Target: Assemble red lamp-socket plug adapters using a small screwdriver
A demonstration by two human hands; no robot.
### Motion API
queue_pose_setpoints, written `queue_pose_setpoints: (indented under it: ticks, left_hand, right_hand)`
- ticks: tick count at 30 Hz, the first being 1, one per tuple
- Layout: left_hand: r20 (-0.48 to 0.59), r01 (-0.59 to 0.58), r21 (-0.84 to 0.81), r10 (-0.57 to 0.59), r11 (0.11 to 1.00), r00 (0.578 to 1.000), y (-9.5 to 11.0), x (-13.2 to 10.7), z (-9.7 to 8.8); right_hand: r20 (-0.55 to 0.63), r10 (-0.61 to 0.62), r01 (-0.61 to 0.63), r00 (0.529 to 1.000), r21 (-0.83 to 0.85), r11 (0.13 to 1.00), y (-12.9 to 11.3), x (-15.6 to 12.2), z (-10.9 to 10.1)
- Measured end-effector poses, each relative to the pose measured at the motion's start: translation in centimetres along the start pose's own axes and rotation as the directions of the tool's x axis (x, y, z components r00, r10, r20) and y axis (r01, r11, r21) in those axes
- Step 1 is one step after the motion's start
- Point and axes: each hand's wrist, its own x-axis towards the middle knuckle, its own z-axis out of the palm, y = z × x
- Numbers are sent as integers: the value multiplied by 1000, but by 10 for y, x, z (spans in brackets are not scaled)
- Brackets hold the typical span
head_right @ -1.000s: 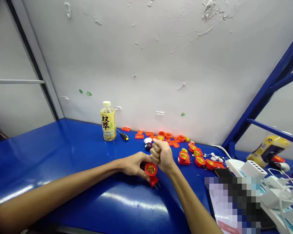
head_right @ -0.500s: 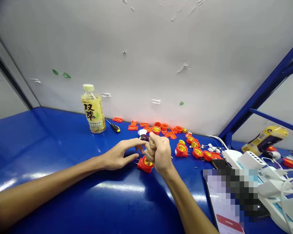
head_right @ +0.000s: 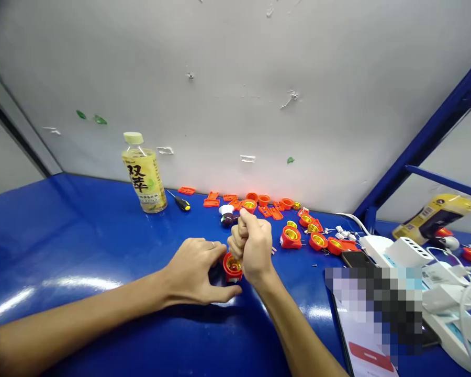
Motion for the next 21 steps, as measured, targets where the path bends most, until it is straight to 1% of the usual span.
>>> queue_pose_setpoints:
  ticks: [1,2,3,4,6,7,8,9,10,11,13,14,15,16,17,18,20,21]
  left_hand:
    - [25,80,-7,-80,997,997,9,0,3]
    - [45,102,-32,-100,994,994,13,2,4]
    - [70,81,-55,-77,995,995,12,5,3]
    - [92,35,-81,-27,996,995,5,9,0]
    - [153,-98,-145,120,985,981,-21,15,-11]
    - [164,-153,-178,183,972,969,-35,17,-17]
    - [153,-182,-195,213,964,965,-46,18,-23]
    - [129,-177,-190,203,966,971,-54,17,-28]
    - [110,-173,-184,195,968,975,-56,14,-30]
    - [102,-176,-182,197,967,975,-52,10,-29]
    - [106,-193,-182,215,964,971,-33,3,-22]
    - [94,-181,-162,197,970,976,-21,0,-17]
    - [84,-109,-88,116,990,990,-11,-1,-13]
    - [77,-12,3,12,1000,997,-6,0,-10]
    - [100,14,59,-19,998,995,-5,2,-9]
    - [121,-1,74,-8,997,993,-11,6,-12]
    - [140,-43,72,33,996,990,-34,14,-23]
    - [115,-27,89,16,996,993,-46,17,-29]
  right_hand:
    - [-3,-5,5,1000,2,1000,1,0,2]
    - [-2,-9,9,1000,1,1000,2,-1,3]
    - [1,-10,10,1000,-3,1000,2,-1,4]
    - [7,-10,10,1000,-9,1000,2,-1,5]
    - [14,-10,10,1000,-24,1000,1,-2,5]
    - [14,-13,13,1000,-30,999,1,-2,5]
    - [11,-17,17,1000,-36,999,0,-2,4]
    - [5,-23,23,1000,-40,999,0,-2,3]
    - [-2,-31,31,1000,-45,998,-1,-2,2]
    - [-10,-39,39,999,-50,998,-1,-3,2]
    - [-23,-54,53,998,-62,997,-1,-4,2]
    - [-28,-60,58,998,-69,996,-1,-4,2]
    - [-31,-63,61,998,-75,995,-1,-4,2]
    - [-33,-63,60,998,-81,995,-1,-5,3]
    - [-34,-59,56,998,-86,995,-1,-5,3]
    - [-35,-52,49,998,-90,995,-2,-5,3]
    - [-41,-37,32,998,-97,995,-3,-5,3]
    - [-46,-31,26,998,-98,995,-4,-5,2]
